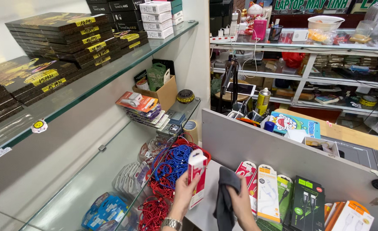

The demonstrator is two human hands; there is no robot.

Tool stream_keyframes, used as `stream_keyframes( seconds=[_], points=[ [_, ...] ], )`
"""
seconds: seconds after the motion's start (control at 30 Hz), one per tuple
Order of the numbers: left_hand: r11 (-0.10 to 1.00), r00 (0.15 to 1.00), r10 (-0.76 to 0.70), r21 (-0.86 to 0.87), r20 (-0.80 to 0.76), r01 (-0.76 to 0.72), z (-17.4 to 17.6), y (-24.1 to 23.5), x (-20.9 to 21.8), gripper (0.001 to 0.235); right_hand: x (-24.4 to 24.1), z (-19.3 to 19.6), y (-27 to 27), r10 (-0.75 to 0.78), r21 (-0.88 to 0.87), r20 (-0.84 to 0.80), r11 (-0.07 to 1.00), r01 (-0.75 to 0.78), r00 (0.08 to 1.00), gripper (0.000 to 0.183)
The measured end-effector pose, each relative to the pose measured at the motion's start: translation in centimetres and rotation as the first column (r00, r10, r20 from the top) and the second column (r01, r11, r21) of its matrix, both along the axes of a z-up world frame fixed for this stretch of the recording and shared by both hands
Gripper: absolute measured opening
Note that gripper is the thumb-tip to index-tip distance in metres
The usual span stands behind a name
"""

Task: The person organizes stacks of boxed electronic accessories on a counter and glass shelves. They pick up stacks of boxes, wipe them with a dark cloth, and place them back on the counter or shelves in neat piles.

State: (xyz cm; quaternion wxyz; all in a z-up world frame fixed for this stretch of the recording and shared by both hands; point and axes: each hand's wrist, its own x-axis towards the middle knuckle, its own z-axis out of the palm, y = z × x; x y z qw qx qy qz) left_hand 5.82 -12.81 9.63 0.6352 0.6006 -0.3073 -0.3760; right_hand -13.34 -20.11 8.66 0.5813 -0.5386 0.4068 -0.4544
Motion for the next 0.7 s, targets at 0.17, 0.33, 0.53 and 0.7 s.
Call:
stream_keyframes(
  seconds=[0.17, 0.33, 0.53, 0.7],
  points=[
    [0.988, 0.939, -0.008, -0.14, 0.345, 0.06, -1.9, -0.4, -4.2, 0.036, 2.4, 3.2, -0.5, 0.083, -0.065, 0.073, 0.995, -0.079, 0.994, 0.046],
    [0.999, 0.956, -0.036, -0.018, 0.292, 0.043, -2.0, 0.2, -5.5, 0.033, 3.4, 4.4, -0.5, 0.142, 0.058, 0.081, 0.987, -0.147, 0.987, 0.044],
    [0.981, 0.982, -0.109, -0.14, 0.152, 0.131, -0.7, 0.9, -5.2, 0.03, 2.1, 4.6, -2.1, -0.072, 0.219, 0.206, 0.975, 0.025, 0.976, 0.036],
    [0.977, 0.99, -0.087, -0.183, 0.108, 0.106, 0.0, 0.5, -4.7, 0.04, 3.5, 3.4, -0.9, 0.019, -0.015, 0.055, 1.0, -0.018, 0.998, 0.032]
  ],
)
